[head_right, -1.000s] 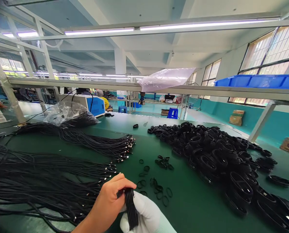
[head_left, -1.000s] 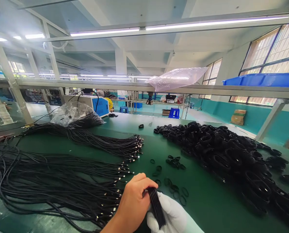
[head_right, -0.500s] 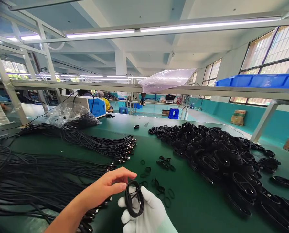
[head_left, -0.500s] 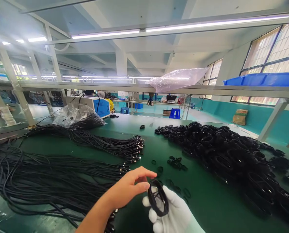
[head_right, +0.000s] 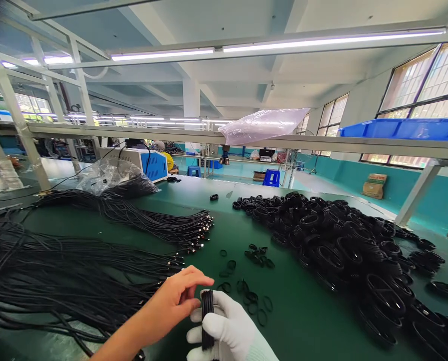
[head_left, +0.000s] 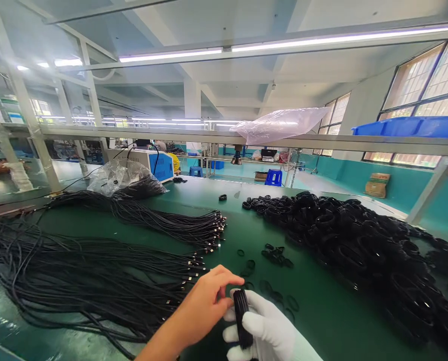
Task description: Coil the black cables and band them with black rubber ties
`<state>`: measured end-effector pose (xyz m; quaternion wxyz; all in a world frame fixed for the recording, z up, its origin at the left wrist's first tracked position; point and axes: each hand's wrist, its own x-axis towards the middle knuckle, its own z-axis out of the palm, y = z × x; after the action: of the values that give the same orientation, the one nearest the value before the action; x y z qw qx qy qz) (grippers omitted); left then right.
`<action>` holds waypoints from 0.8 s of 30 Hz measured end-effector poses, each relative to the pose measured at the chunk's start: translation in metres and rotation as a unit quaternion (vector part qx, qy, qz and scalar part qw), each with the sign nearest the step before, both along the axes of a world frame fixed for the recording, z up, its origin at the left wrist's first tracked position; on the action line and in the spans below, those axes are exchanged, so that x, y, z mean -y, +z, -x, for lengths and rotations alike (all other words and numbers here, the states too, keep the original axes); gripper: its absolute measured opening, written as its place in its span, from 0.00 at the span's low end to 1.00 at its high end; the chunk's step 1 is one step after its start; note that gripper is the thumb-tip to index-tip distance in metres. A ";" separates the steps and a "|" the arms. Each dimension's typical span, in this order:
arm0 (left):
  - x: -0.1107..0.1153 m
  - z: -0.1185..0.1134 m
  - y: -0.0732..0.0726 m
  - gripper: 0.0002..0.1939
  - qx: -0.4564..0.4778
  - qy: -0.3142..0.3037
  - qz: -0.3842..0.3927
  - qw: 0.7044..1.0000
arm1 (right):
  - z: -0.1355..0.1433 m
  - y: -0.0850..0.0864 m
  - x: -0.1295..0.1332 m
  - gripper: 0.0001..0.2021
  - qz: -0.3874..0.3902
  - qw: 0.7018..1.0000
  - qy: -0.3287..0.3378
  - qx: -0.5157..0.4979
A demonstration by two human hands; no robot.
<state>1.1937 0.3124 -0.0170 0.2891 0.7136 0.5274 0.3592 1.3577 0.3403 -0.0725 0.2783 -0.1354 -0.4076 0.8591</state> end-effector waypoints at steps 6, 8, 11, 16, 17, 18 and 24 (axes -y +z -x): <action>0.004 -0.015 -0.031 0.22 -0.101 0.066 -0.178 0.977 | 0.004 0.002 0.006 0.19 0.058 0.998 0.035 0.000; 0.002 -0.016 -0.035 0.21 -0.104 0.080 -0.182 0.975 | 0.003 0.005 0.008 0.20 0.056 0.997 0.056 -0.020; 0.001 -0.016 -0.034 0.22 -0.114 0.093 -0.182 0.972 | 0.001 0.005 0.007 0.24 0.019 0.998 0.056 -0.018; 0.004 -0.017 -0.034 0.23 -0.127 0.114 -0.166 0.971 | 0.002 -0.005 0.002 0.29 -0.041 0.997 0.003 0.071; 0.005 -0.018 -0.035 0.22 -0.126 0.123 -0.164 0.971 | 0.003 -0.007 0.001 0.29 -0.043 0.996 -0.001 0.076; 0.006 -0.018 -0.037 0.21 -0.118 0.132 -0.160 0.971 | 0.003 -0.008 0.001 0.30 -0.040 0.996 0.000 0.075; 0.003 -0.021 -0.039 0.18 -0.001 0.176 -0.097 0.980 | 0.007 -0.009 0.004 0.31 0.007 0.999 0.022 0.022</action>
<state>1.2149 0.3094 -0.0559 0.1506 0.6342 0.6079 0.4533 1.3507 0.3359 -0.0814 0.2490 -0.1469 -0.4106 0.8647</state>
